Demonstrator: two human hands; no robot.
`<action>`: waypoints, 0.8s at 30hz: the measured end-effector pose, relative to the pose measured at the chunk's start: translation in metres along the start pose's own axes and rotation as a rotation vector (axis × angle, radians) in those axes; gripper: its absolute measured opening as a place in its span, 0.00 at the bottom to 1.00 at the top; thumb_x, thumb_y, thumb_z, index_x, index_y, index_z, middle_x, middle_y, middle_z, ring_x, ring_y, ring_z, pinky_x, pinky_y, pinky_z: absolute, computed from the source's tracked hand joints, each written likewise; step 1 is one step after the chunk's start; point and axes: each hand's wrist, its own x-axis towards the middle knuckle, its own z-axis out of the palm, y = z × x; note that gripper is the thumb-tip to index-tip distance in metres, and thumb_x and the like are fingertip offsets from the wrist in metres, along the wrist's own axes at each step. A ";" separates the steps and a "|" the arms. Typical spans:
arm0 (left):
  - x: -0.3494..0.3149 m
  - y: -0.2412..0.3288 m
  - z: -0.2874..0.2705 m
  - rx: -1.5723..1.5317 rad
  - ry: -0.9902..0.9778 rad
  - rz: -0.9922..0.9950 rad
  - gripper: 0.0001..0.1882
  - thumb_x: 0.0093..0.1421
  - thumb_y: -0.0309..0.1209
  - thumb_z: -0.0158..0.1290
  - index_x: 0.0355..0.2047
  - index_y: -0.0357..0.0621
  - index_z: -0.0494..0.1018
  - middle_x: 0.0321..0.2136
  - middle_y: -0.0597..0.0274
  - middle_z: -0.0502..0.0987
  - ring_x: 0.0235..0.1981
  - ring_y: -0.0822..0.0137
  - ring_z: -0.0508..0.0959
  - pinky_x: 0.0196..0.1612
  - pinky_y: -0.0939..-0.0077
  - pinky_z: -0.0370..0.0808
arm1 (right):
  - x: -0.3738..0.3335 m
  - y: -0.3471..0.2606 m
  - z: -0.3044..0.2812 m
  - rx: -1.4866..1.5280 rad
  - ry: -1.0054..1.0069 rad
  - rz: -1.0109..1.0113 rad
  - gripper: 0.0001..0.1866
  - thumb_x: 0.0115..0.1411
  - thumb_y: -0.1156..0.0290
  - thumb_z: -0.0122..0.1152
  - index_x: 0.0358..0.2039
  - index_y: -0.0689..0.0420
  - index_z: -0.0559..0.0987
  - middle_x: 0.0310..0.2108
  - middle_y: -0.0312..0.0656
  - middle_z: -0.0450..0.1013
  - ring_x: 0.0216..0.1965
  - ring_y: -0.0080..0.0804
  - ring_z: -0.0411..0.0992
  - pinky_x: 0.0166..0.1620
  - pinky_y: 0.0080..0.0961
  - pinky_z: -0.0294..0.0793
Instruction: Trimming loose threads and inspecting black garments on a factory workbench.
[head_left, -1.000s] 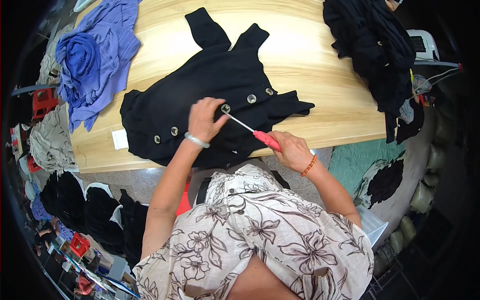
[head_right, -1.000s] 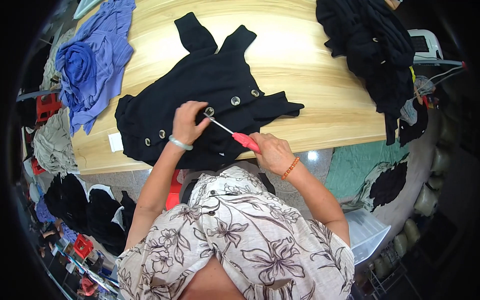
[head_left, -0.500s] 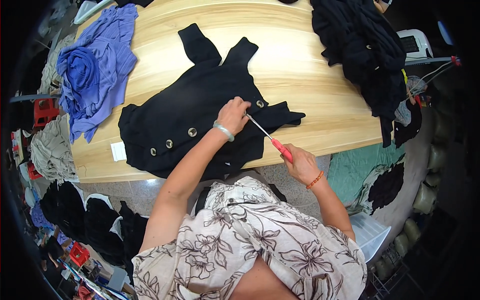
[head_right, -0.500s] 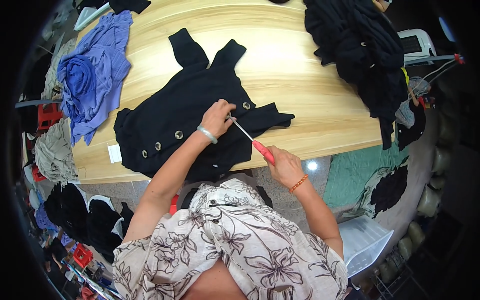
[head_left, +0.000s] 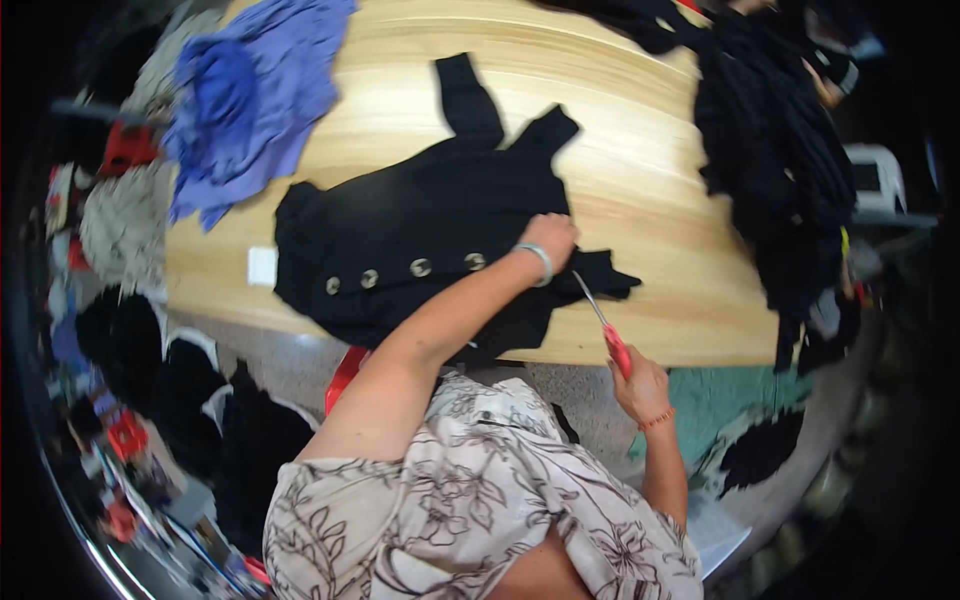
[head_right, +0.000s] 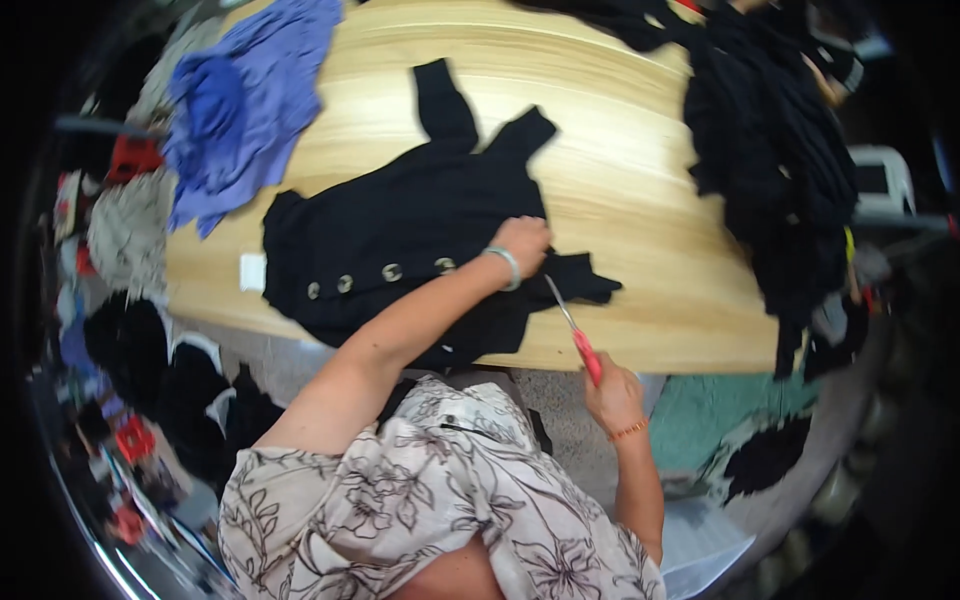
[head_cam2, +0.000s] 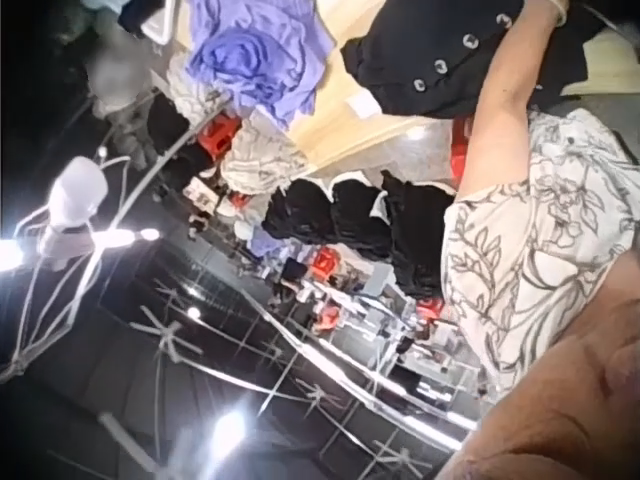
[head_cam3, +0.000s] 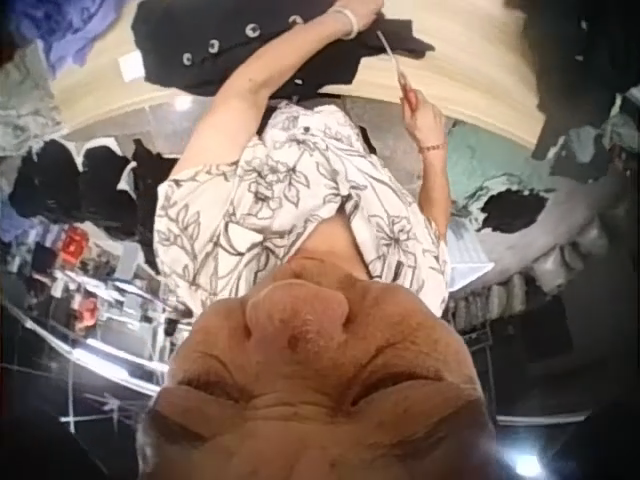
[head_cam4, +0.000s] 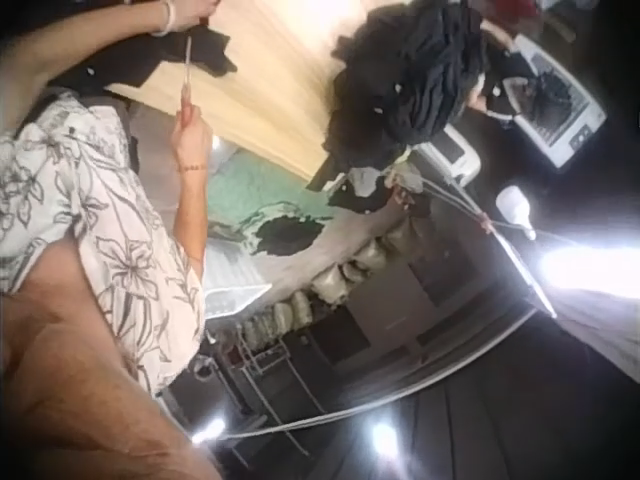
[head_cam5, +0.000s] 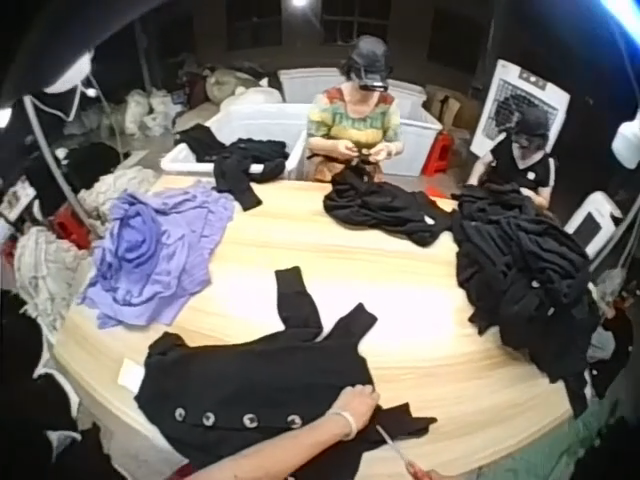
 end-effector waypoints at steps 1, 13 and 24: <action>0.000 -0.003 -0.003 0.001 -0.034 0.014 0.06 0.51 0.30 0.54 0.26 0.44 0.78 0.32 0.52 0.77 0.38 0.54 0.77 0.39 0.61 0.75 | -0.001 0.005 0.002 -0.008 -0.002 -0.013 0.12 0.57 0.63 0.58 0.40 0.53 0.75 0.27 0.53 0.75 0.31 0.56 0.74 0.36 0.47 0.72; -0.203 -0.069 -0.092 -0.087 0.851 -0.764 0.34 0.45 0.36 0.63 0.53 0.48 0.65 0.49 0.52 0.64 0.52 0.49 0.64 0.51 0.55 0.63 | 0.057 -0.038 0.033 0.181 0.169 -0.262 0.12 0.60 0.71 0.58 0.43 0.59 0.74 0.32 0.55 0.74 0.35 0.57 0.73 0.38 0.42 0.71; -0.273 -0.125 -0.077 -0.663 0.628 -1.400 0.45 0.40 0.51 0.67 0.55 0.44 0.61 0.52 0.48 0.66 0.54 0.46 0.64 0.56 0.56 0.64 | 0.114 -0.168 0.016 -0.199 0.013 -0.558 0.12 0.55 0.66 0.63 0.29 0.64 0.77 0.19 0.54 0.72 0.23 0.56 0.71 0.30 0.42 0.70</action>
